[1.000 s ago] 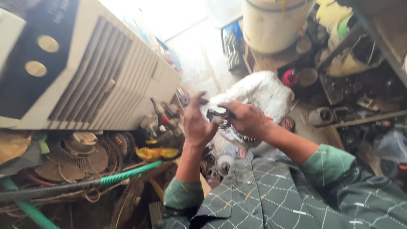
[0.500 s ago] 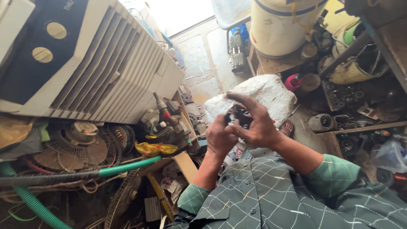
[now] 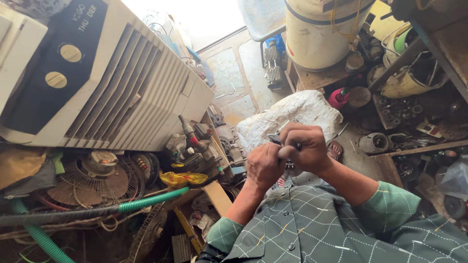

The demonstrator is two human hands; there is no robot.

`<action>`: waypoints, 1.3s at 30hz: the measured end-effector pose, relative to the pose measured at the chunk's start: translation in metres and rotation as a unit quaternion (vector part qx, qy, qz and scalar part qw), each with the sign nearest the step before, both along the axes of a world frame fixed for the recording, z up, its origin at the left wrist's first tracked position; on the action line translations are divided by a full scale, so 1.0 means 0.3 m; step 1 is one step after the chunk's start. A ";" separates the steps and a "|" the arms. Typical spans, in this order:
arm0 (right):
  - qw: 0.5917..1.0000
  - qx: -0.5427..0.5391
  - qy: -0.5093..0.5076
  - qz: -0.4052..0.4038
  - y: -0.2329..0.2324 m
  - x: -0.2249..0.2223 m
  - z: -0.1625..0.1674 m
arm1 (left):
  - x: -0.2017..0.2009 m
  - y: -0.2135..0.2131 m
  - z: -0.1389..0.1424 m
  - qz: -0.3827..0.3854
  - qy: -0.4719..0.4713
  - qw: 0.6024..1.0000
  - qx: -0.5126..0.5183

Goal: The person works on an electric motor stator placed on a cloth-covered stand in a cluttered repair workshop. They hold the motor, use red-handled pliers to cut and pull out copper windings from the stator slots, reposition the motor repeatedly, and set the motor down on the stand while continuing to extract wires.

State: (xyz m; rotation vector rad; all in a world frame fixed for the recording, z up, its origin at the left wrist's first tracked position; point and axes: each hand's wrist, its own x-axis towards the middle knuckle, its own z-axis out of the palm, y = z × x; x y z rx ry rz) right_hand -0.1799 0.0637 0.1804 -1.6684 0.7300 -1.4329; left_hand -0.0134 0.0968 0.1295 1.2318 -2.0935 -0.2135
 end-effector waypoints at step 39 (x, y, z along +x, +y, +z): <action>0.755 -0.050 0.630 -0.175 0.090 -0.164 -0.255 | -0.076 -0.122 0.034 -0.069 -0.140 0.986 0.062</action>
